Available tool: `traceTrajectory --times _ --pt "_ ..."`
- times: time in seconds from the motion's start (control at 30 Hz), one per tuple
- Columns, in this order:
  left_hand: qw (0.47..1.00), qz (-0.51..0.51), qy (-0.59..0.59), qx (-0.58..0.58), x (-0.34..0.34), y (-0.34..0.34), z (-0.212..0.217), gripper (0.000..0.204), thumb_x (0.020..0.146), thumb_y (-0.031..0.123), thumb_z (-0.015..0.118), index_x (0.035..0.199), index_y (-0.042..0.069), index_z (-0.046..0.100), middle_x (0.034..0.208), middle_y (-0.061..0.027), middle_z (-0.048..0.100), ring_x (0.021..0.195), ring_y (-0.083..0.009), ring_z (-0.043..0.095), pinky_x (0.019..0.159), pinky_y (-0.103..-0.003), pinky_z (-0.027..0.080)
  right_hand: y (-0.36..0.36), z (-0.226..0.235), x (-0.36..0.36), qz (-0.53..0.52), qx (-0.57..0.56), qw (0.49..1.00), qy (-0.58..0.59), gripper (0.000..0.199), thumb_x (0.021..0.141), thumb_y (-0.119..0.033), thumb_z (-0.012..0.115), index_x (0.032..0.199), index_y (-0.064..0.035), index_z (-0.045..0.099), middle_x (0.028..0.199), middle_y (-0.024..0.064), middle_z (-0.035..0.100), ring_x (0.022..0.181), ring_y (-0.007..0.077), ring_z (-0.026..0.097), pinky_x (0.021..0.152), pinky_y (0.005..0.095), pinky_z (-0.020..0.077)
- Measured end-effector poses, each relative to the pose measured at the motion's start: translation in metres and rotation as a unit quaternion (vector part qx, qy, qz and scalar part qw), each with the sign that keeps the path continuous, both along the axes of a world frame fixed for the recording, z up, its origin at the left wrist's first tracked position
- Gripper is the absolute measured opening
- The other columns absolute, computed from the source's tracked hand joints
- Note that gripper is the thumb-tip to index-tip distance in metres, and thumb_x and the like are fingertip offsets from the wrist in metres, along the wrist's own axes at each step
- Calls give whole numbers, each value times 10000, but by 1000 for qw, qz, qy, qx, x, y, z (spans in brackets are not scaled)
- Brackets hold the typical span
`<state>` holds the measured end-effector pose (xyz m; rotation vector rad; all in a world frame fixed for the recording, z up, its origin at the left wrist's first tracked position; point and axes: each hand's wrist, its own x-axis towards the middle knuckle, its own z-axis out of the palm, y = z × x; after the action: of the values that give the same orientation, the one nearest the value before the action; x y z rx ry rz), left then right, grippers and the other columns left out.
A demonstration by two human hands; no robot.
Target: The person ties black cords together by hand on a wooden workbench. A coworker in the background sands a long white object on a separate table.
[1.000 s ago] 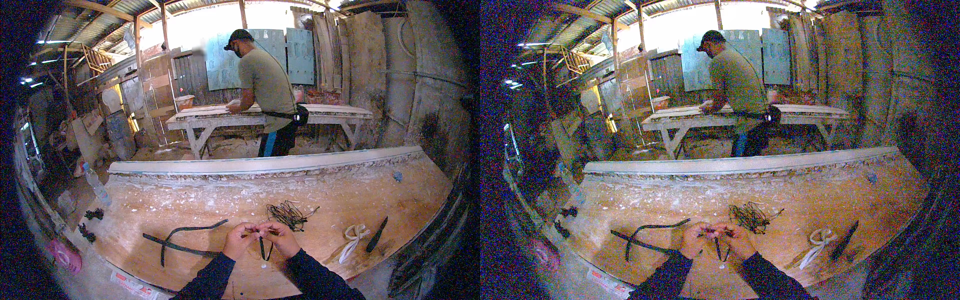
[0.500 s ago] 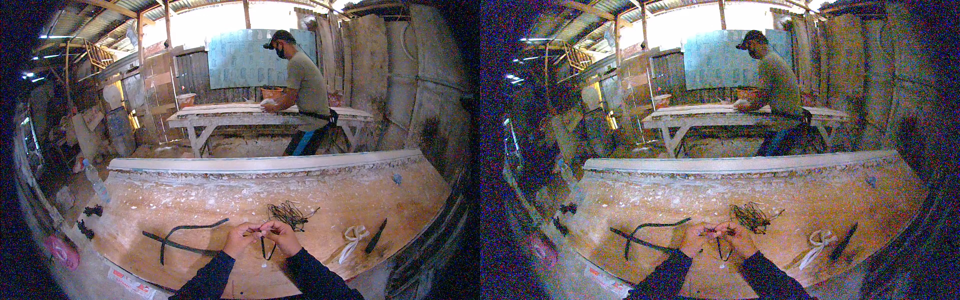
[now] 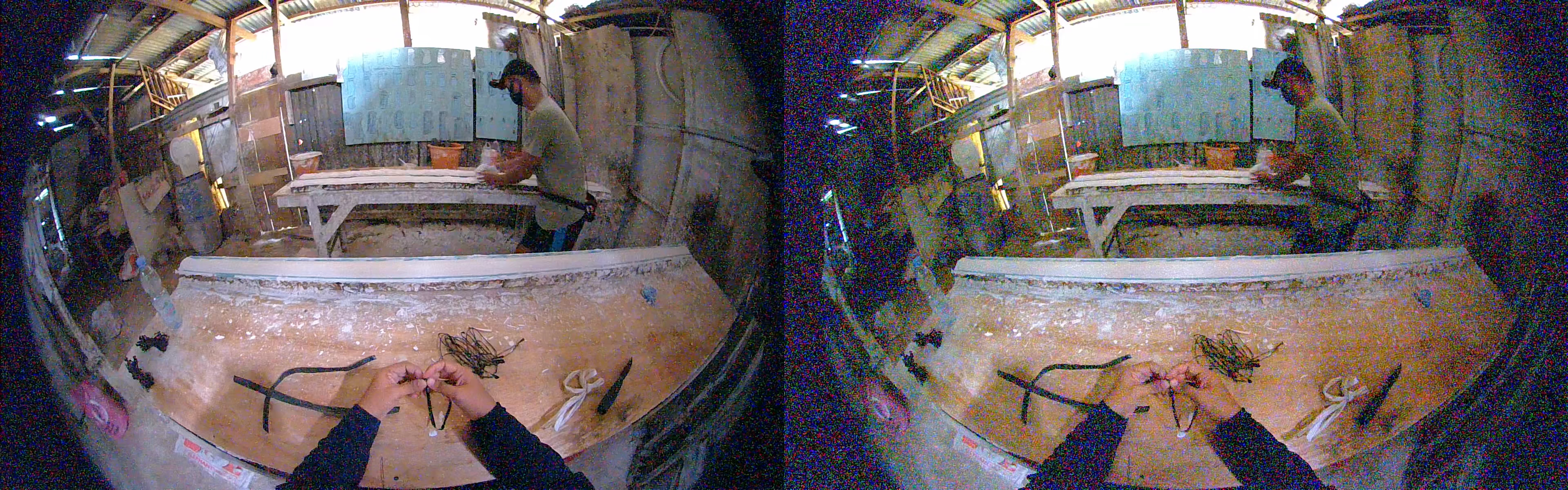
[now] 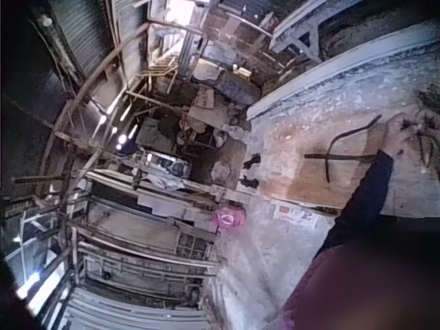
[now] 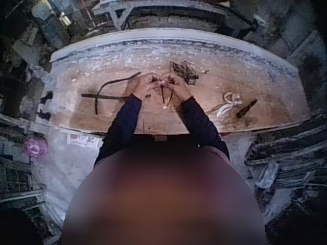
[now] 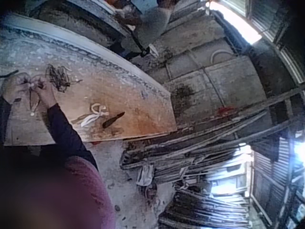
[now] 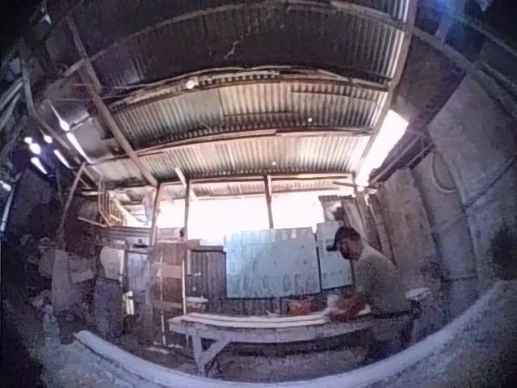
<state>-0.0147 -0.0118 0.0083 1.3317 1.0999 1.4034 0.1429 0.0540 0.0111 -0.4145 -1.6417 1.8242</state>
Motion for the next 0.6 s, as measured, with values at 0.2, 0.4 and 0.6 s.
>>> traceTrajectory --times 0.2,0.4,0.6 --pt "999 -25 -22 -23 -3 1 -1 116 798 100 586 883 24 562 765 -9 584 686 -79 534 616 -212 434 -6 3 0 33 -9 999 7 126 814 -77 556 930 -57 510 793 26 569 699 111 555 652 241 455" --pt "997 -70 16 -29 -5 -5 9 124 808 119 572 882 22 548 811 -2 573 733 -79 529 673 -229 432 -10 11 1 31 -40 999 14 131 825 -107 543 933 -83 473 696 -2 519 542 77 468 467 198 361" --pt "986 -159 -29 -49 -6 -9 11 95 782 109 569 801 48 498 793 10 527 763 -92 521 710 -245 424 -18 21 4 61 -118 987 85 176 794 -84 556 771 -137 389 599 -31 415 455 39 325 397 184 206"
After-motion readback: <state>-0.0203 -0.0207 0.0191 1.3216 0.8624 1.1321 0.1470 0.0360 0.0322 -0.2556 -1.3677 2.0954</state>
